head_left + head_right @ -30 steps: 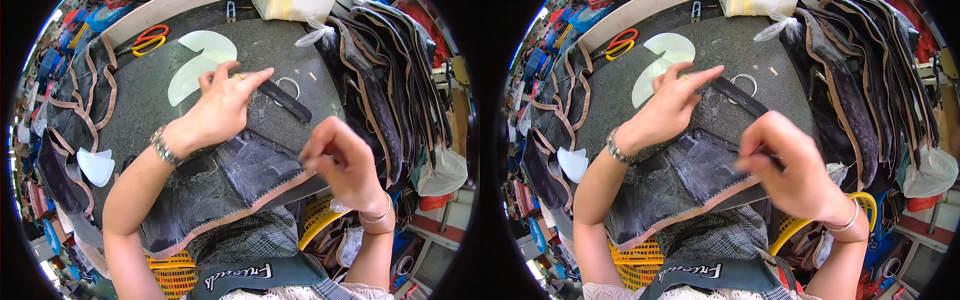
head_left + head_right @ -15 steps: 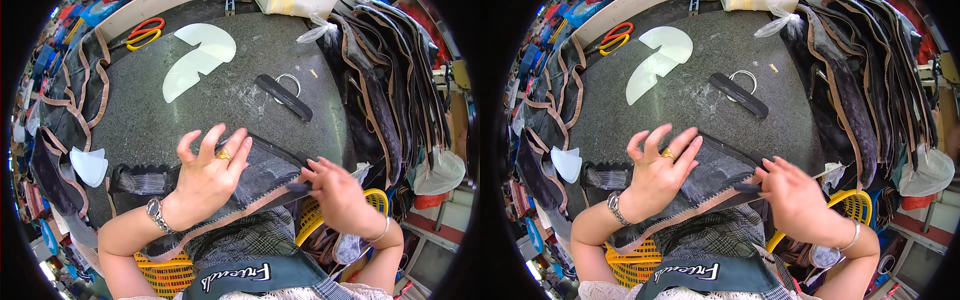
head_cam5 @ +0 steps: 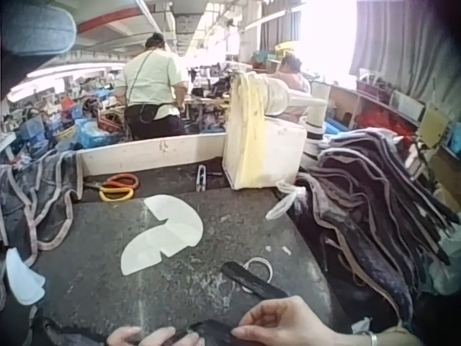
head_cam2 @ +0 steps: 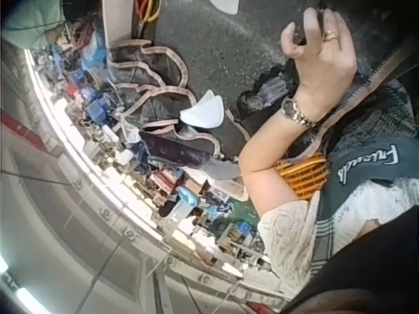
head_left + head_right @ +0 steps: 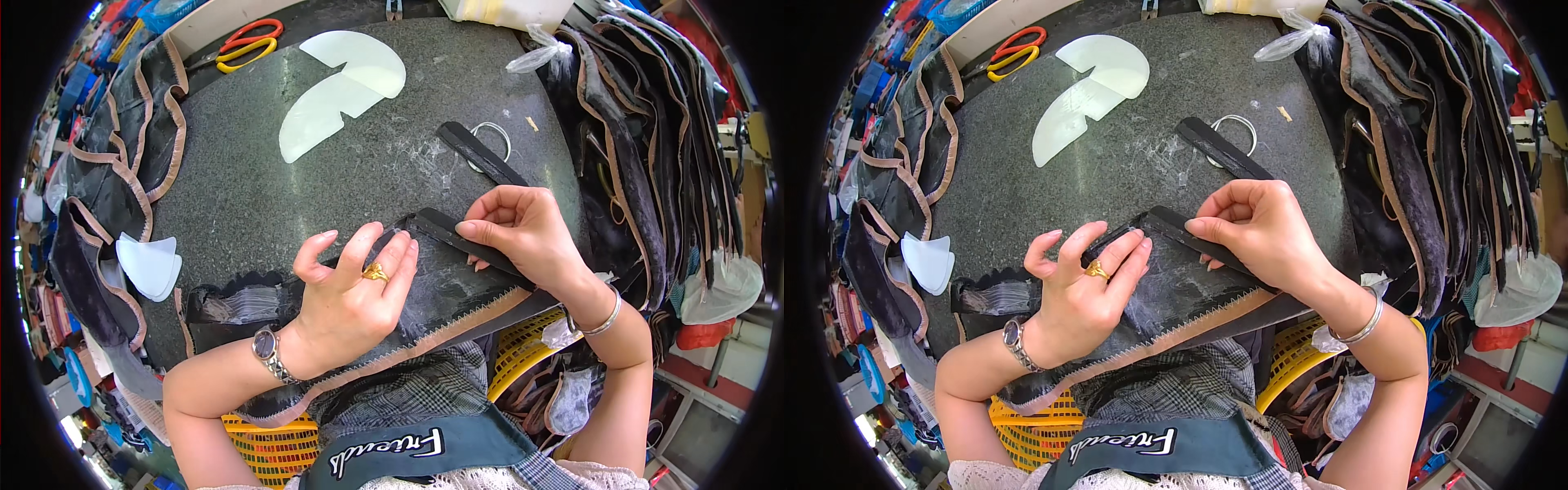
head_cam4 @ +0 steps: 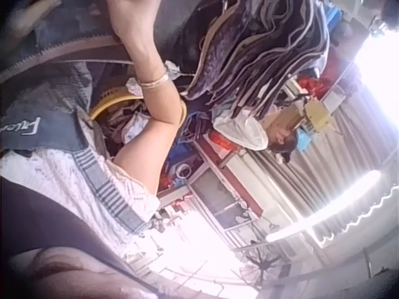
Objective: Assembling leather shoe uppers with fur linings and plastic supports by hand.
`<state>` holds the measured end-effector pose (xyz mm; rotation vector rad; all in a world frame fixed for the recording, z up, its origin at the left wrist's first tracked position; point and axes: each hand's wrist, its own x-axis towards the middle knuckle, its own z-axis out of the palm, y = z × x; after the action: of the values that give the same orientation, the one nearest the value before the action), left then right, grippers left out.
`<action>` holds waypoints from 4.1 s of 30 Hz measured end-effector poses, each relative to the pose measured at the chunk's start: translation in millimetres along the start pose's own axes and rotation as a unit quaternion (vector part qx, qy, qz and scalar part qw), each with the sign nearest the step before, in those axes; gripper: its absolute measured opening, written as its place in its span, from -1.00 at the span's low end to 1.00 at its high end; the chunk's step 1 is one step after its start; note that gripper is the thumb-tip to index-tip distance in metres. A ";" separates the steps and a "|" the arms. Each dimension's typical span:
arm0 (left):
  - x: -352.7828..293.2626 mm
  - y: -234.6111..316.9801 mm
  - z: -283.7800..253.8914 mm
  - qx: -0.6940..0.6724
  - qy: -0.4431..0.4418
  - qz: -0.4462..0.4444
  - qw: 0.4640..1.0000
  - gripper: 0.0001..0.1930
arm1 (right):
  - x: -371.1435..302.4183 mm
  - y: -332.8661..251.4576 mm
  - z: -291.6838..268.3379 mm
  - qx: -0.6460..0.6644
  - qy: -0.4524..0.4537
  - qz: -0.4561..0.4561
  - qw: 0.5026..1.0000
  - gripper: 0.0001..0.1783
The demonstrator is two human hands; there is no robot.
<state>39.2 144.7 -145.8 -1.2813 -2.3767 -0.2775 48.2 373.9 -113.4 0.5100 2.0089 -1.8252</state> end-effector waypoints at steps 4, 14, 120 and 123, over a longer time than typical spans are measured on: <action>0.4 2.0 1.3 -0.021 -0.008 -0.017 1.000 -0.82 | 1.2 3.1 -0.2 0.000 -0.001 -0.001 1.000 -0.86; 8.6 0.6 -7.7 0.013 -0.095 0.008 0.995 -0.71 | -13.7 8.2 -20.3 -0.108 0.026 0.006 0.994 -0.80; -25.7 32.9 -54.1 -0.091 -0.009 -0.197 0.976 -0.87 | -28.7 13.1 78.0 -0.514 0.006 -0.531 0.674 -0.76; -44.8 34.4 -55.5 -0.106 -0.038 -0.128 0.985 -0.76 | -38.2 15.1 71.1 -0.529 -0.049 -0.529 0.662 -0.75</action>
<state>104.6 110.0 -117.6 -1.0883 -2.6374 -0.5832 91.2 303.9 -113.2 -1.2969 3.0064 -0.5350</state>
